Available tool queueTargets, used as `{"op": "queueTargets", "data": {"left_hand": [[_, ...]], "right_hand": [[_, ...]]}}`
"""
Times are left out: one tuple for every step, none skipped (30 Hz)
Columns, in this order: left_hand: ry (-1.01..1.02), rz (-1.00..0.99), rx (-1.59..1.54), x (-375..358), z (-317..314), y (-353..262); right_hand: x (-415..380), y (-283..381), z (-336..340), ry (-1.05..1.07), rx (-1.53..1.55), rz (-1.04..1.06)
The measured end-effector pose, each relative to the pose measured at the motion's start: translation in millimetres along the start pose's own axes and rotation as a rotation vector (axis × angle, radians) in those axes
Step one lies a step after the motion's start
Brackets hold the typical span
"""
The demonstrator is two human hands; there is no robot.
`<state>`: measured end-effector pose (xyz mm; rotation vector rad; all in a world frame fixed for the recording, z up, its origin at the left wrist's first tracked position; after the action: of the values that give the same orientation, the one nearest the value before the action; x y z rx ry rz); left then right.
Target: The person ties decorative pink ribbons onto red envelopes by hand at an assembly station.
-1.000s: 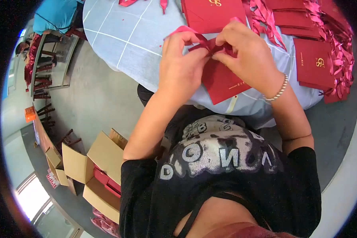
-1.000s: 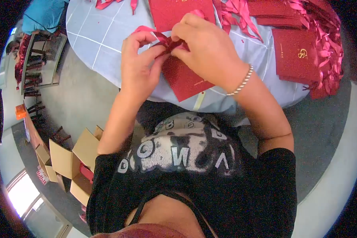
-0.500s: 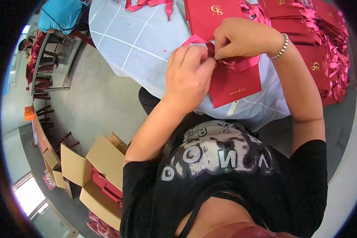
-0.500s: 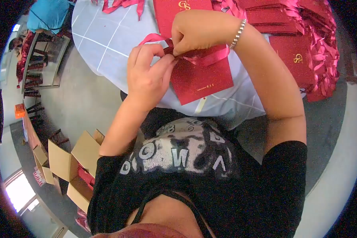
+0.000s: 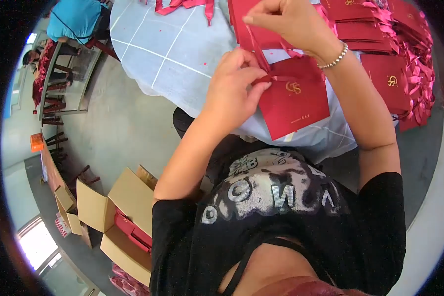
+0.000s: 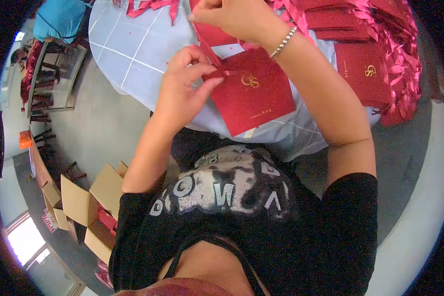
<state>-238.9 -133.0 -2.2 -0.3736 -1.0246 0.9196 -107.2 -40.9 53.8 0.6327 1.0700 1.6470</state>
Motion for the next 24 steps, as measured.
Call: {"op": "queueTargets", "data": {"left_hand": [[-0.011,0.021,0.011,-1.0,0.3,5.2],[-0.022,0.044,0.020,-2.2,1.8,13.2],[-0.035,0.069,0.029,-3.4,3.7,19.1],[-0.035,0.103,0.076,-5.2,5.6,23.1],[-0.034,0.139,0.124,-7.3,8.0,26.6],[-0.033,0.174,0.173,-9.0,9.1,28.6],[-0.077,0.157,0.233,-9.3,12.4,27.5],[-0.120,0.138,0.292,-8.2,15.8,25.7],[-0.163,0.118,0.349,-6.2,18.2,23.3],[-0.160,0.097,0.333,-2.5,17.3,20.7],[-0.160,0.075,0.317,2.4,15.5,17.3],[-0.160,0.053,0.299,7.0,13.0,14.4],[-0.112,0.068,0.293,11.7,7.2,14.8],[-0.064,0.081,0.286,17.2,0.5,15.9],[-0.014,0.093,0.278,22.2,-7.0,17.2],[-0.018,0.071,0.306,26.8,-14.1,17.5],[-0.022,0.049,0.332,30.9,-22.1,18.1],[-0.027,0.025,0.359,35.2,-28.4,17.4],[0.053,0.101,0.361,40.5,-35.2,20.2],[0.133,0.177,0.365,45.7,-40.7,21.9],[0.214,0.254,0.369,48.7,-46.4,24.2],[0.221,0.247,0.347,51.5,-49.8,23.9],[0.229,0.242,0.326,52.7,-52.6,25.0],[0.238,0.239,0.305,52.5,-54.9,26.1]], "right_hand": [[1.1,-2.0,2.1,-0.031,0.089,0.036],[2.1,-4.2,4.2,-0.058,0.176,0.074],[2.0,-15.9,-2.6,-0.170,0.159,0.233],[-3.0,-5.6,-7.2,-0.281,0.140,0.392],[-11.9,-12.1,-8.8,-0.228,0.410,0.077],[-14.2,-19.4,-3.3,-0.280,0.286,0.184],[-18.6,-37.1,4.7,-0.331,0.161,0.290],[-24.3,-47.9,14.5,-0.383,0.035,0.394],[-33.3,-52.3,21.7,-0.369,0.027,0.376],[-40.8,-61.9,30.7,-0.384,-0.051,0.313],[-48.2,-72.6,40.4,-0.398,-0.131,0.249],[-54.7,-81.0,49.4,-0.412,-0.212,0.186],[-60.7,-86.9,57.0,-0.415,-0.374,0.120],[-66.5,-92.2,64.3,-0.416,-0.536,0.051],[-71.0,-96.9,71.0,-0.417,-0.697,-0.021],[-74.5,-103.5,74.7,-0.449,-0.717,-0.026],[-77.9,-113.9,75.7,-0.481,-0.737,-0.032],[-81.2,-119.4,77.9,-0.514,-0.756,-0.037],[-83.8,-123.1,79.6,-0.500,-0.770,-0.117],[-84.5,-126.5,82.1,-0.520,-0.762,-0.101],[-83.2,-133.6,83.4,-0.540,-0.754,-0.084],[-81.7,-141.0,84.3,-0.560,-0.746,-0.067],[-80.8,-144.9,83.3,-0.607,-0.772,-0.032],[-79.4,-146.3,81.9,-0.628,-0.769,-0.035]]}}
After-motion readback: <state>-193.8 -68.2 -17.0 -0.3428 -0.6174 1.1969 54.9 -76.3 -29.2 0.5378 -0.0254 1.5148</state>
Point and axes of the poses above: each hand's wrist, its own x-axis towards the middle knuckle, its own z-axis out of the back of the hand, y = z × x, the point moved 5 cm from there along x, towards the middle knuckle, and after that the axes turned 7 degrees about -y, right-handed, at the moved point
